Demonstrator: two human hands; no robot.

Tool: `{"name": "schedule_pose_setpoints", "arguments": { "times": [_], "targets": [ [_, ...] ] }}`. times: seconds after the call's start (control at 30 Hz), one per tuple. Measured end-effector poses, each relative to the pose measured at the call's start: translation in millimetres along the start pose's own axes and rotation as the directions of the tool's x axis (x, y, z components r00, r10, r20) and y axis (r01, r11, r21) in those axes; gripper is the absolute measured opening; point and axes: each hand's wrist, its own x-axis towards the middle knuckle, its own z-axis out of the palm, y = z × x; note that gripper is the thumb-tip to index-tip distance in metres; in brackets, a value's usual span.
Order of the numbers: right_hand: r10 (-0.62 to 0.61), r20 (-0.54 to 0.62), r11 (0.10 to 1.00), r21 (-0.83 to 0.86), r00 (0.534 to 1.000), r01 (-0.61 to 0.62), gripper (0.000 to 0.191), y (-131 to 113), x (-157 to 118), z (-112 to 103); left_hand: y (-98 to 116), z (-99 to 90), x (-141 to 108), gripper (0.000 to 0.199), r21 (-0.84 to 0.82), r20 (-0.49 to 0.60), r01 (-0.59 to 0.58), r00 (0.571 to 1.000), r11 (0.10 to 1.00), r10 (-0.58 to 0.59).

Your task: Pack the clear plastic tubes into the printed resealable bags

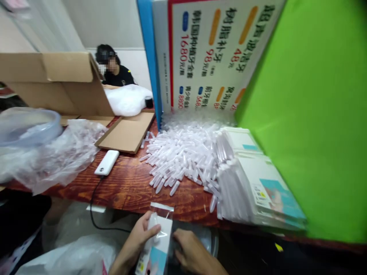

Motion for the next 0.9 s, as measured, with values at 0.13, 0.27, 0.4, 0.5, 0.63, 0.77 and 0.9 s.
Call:
{"name": "schedule_pose_setpoints", "arguments": {
  "times": [0.13,0.27,0.4,0.5,0.63,0.77,0.9],
  "targets": [
    [0.256,-0.145,0.644,0.763,0.956,-0.056,0.047,-19.3,13.1,-60.7,15.2,16.7,3.2,0.062,-0.085,0.074,-0.089,0.993,0.992,0.095],
    [0.287,-0.134,0.278,0.959,0.949,0.052,0.076,-44.2,32.4,-85.7,24.4,19.9,10.2,0.056,-0.052,0.137,-0.099,0.985,0.994,0.105],
    [0.335,-0.170,0.167,0.979,0.927,0.119,0.063,-57.4,54.0,-74.1,27.5,4.8,27.4,0.049,0.139,0.180,-0.146,0.976,0.979,0.120],
    [0.406,-0.231,0.162,0.970,0.884,0.179,0.052,-58.4,64.5,-59.7,26.9,-12.7,45.7,0.049,0.244,0.216,-0.195,0.966,0.950,0.143],
    [0.477,-0.340,0.267,0.934,0.810,0.235,0.050,-58.7,63.5,-51.2,30.0,-26.2,62.6,0.050,0.297,0.297,-0.185,0.950,0.937,0.094],
    [0.342,-0.391,0.500,0.846,0.854,0.187,0.040,-66.6,51.6,-56.4,44.0,-23.2,63.6,0.044,0.400,0.330,-0.207,0.941,0.893,0.070],
    [0.256,-0.350,0.530,0.830,0.901,0.173,0.066,-73.2,39.3,-61.9,55.9,-19.0,60.7,0.041,0.472,0.316,-0.230,0.945,0.851,0.080]
  ]
}}
